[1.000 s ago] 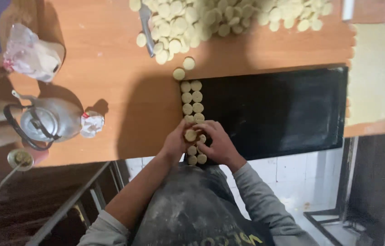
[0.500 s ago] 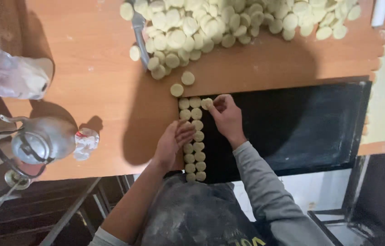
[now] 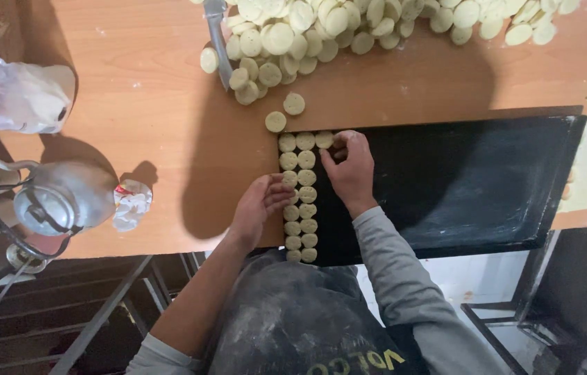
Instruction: Cutting circular pastry shapes out of a sheet of dough and arranging them on a baking tray.
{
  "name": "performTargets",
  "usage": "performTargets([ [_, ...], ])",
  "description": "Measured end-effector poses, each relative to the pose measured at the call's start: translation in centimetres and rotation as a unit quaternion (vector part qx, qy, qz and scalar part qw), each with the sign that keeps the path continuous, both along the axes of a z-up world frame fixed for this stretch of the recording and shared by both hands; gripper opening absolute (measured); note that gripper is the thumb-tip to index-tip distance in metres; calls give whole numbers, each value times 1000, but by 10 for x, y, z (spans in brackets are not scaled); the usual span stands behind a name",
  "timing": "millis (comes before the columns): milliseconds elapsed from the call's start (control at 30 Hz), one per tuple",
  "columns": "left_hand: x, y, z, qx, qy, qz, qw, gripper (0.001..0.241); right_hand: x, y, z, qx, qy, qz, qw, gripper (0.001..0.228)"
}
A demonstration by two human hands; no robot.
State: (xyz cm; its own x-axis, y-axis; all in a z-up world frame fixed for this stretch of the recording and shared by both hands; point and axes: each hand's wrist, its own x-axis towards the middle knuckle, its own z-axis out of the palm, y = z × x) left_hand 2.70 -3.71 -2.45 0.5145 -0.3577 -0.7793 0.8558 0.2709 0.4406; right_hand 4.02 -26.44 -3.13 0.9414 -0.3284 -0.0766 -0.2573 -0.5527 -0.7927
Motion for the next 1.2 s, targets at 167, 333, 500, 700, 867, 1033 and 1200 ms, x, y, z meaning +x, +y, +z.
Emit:
performTargets([
  [167, 29, 0, 27, 137, -149, -89, 975, 36, 10, -4, 20, -157, -75, 83, 981, 44],
  [333, 97, 3, 27, 434, -442, -164, 768, 41, 43, -2, 31, -62, -9, 72, 995, 38],
  [500, 154, -12, 20, 501, -637, -179, 558, 63, 115, 23, 43, -207, -171, 211, 940, 51],
  [700, 155, -13, -6, 553, -595, -310, 494, 55, 132, 30, 12, -231, -172, 277, 917, 54],
  [867, 129, 4, -11, 540, -585, -277, 538, 33, 111, 5, 30, -181, -69, 288, 938, 20],
  [1033, 126, 4, 7, 460, -412, -220, 755, 35, 102, -7, 12, -53, 91, 169, 980, 31],
  [1200, 130, -13, -24, 378, -341, -221, 832, 41, 113, 19, 22, -95, 175, 100, 975, 64],
])
